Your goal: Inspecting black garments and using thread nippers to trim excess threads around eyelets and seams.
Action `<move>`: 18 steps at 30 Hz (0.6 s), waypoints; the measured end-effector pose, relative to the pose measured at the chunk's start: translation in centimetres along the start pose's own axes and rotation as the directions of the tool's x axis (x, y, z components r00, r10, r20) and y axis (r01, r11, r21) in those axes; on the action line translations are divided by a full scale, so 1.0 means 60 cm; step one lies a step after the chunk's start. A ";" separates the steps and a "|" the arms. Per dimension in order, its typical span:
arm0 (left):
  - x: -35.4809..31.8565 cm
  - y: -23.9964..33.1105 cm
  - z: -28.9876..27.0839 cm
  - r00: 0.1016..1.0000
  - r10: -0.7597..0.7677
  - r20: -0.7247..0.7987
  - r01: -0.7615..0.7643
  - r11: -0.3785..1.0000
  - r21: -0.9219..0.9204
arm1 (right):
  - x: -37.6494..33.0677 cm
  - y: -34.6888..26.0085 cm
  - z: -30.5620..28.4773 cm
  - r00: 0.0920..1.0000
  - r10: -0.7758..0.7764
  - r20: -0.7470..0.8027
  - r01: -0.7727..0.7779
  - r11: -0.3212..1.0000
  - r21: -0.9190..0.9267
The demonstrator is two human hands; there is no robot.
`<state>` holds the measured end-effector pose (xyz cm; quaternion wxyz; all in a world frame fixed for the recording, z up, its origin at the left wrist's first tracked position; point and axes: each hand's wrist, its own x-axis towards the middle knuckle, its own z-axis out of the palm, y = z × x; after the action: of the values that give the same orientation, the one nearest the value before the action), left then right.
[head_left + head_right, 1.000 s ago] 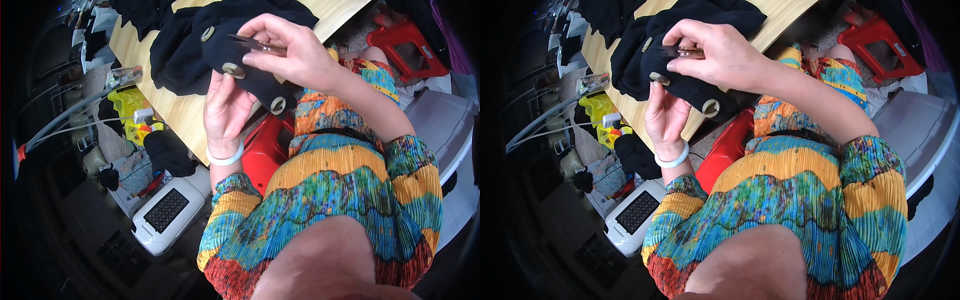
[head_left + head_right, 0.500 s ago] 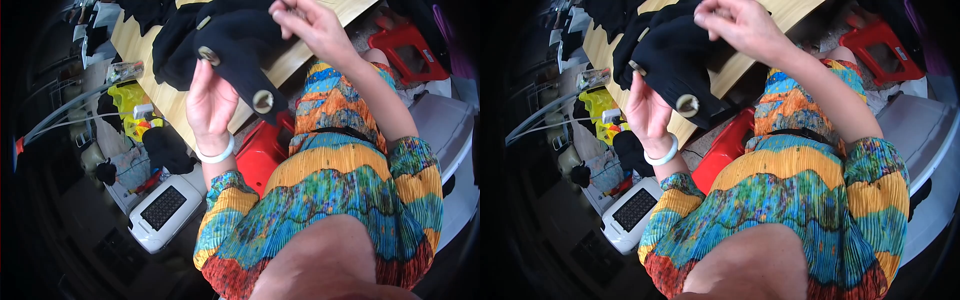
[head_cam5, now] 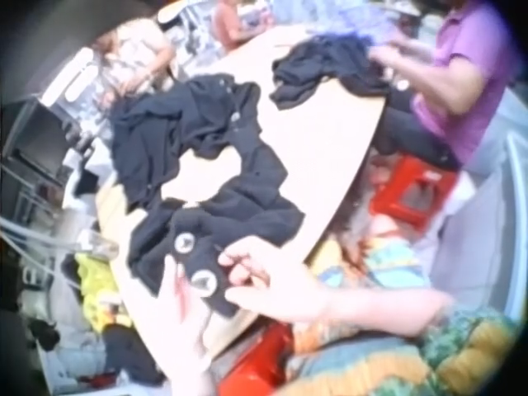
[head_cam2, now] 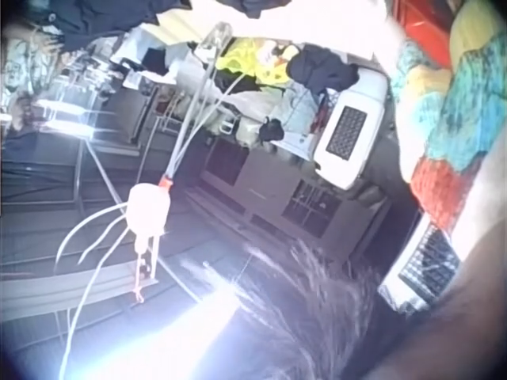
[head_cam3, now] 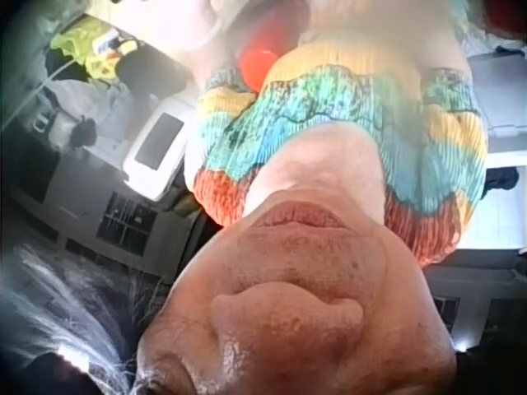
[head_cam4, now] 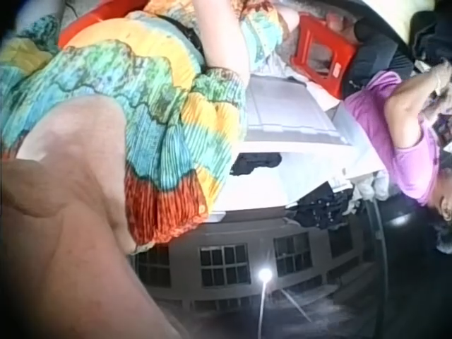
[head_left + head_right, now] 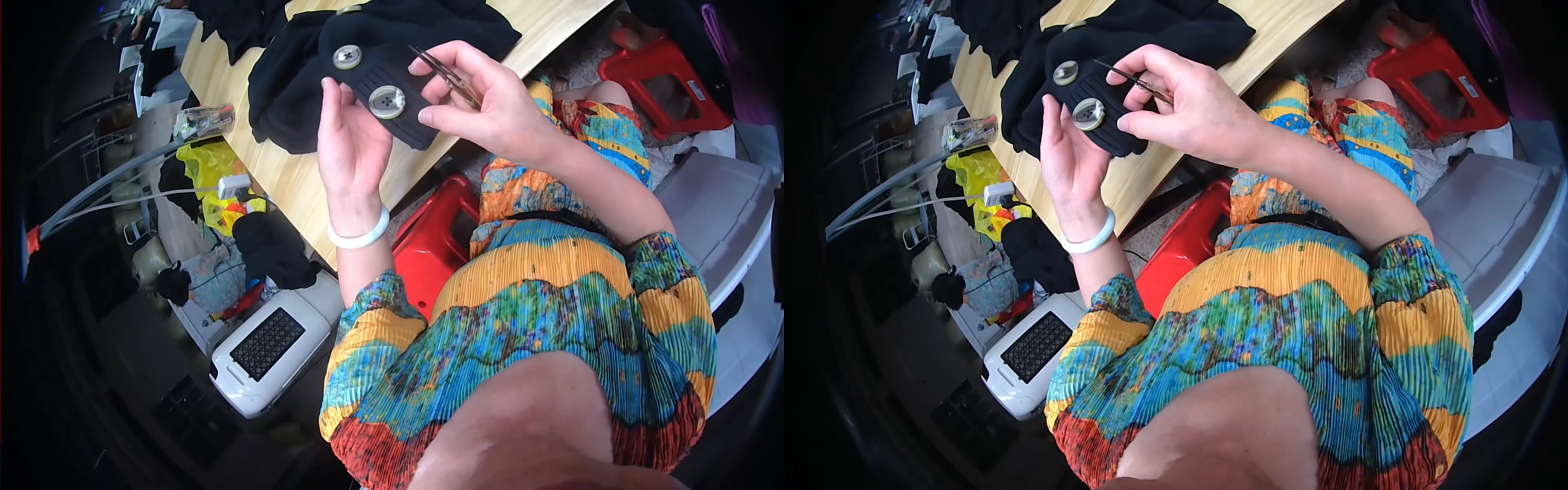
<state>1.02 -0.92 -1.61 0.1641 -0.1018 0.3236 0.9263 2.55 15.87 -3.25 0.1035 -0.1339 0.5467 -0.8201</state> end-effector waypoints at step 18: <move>-0.047 -0.025 -0.021 0.968 -0.022 0.249 0.009 0.998 0.055 | -0.007 -0.031 -0.006 0.999 -0.040 0.017 0.040 0.999 0.002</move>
<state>4.25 -1.27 -2.57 0.2133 0.0172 0.3245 0.9213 2.81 17.01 -1.69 0.0916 -0.1518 0.5423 -0.8213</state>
